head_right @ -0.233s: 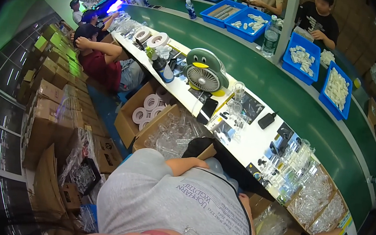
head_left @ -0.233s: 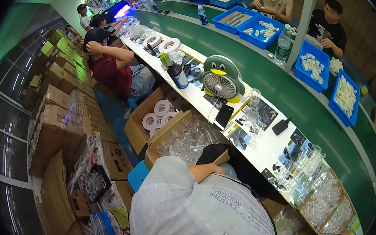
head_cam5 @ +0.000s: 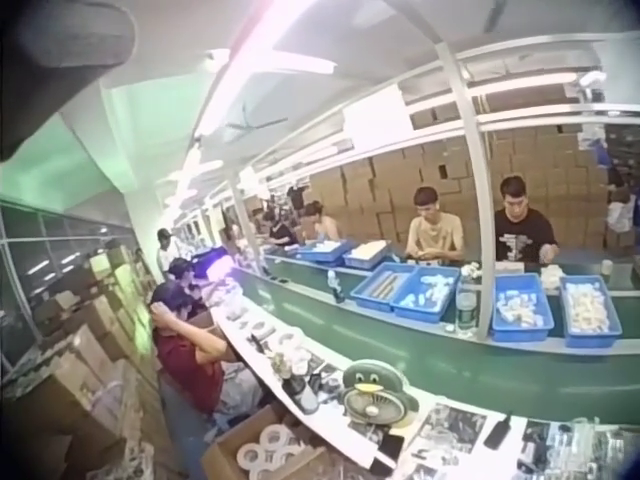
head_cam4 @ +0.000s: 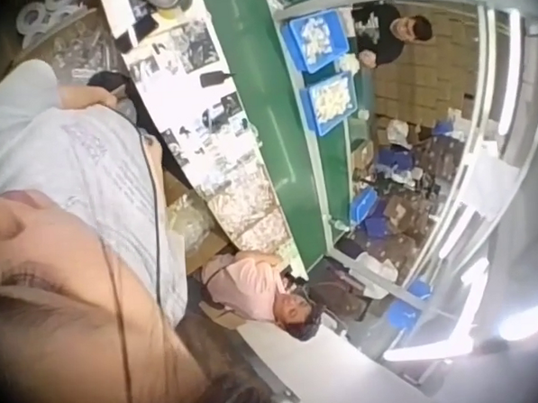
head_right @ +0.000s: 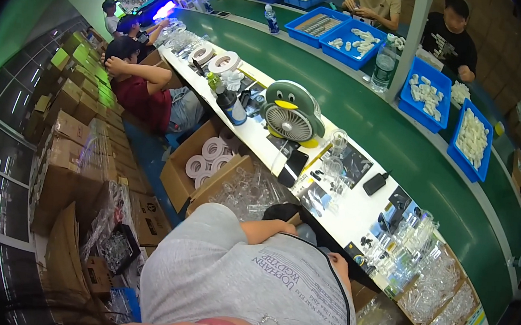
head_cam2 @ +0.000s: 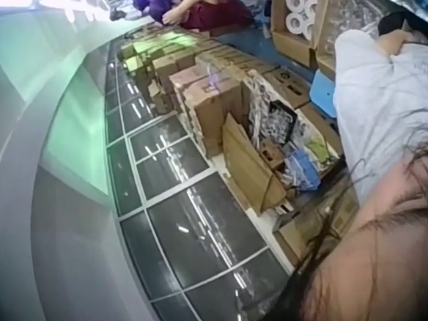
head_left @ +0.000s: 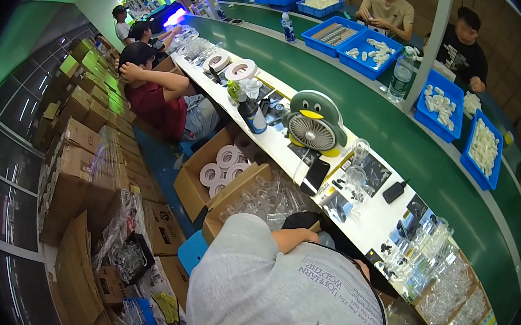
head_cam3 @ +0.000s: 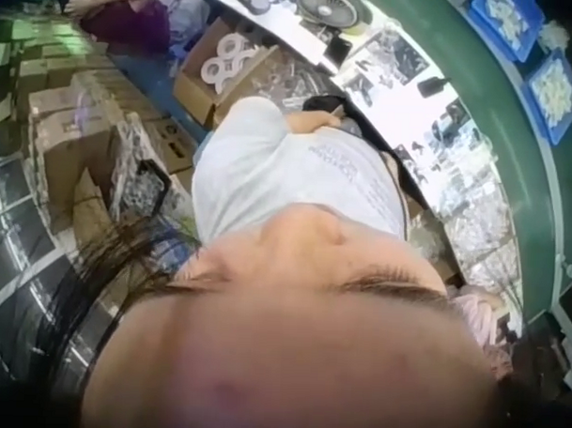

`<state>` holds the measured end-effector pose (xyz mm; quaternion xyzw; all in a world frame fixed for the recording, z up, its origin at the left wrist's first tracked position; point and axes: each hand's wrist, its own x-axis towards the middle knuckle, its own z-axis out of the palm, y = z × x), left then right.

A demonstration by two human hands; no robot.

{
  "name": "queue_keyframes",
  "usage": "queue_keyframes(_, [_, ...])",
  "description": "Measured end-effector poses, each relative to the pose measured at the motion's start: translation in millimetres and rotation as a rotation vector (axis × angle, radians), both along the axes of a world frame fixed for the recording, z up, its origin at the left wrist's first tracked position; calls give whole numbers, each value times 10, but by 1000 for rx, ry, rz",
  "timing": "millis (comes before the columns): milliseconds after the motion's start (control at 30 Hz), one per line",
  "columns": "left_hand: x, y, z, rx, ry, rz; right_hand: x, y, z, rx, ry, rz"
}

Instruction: Sorting and inspecting plastic cups and lids at a factory workstation.

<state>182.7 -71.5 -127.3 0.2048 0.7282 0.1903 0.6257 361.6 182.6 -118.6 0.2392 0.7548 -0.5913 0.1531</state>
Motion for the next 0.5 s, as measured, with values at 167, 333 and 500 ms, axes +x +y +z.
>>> queue_keyframes(167, [-226, -21, -46, 59, 87, 149, -552, -1, 614, 275, 121, 153])
queue_keyframes(333, [-405, -196, -247, -22, 108, 200, -875, -11, 823, 531, 86, 307])
queue_keyframes(500, [-305, -190, -407, -27, 92, 268, -884, 168, 776, 853, 136, 571])
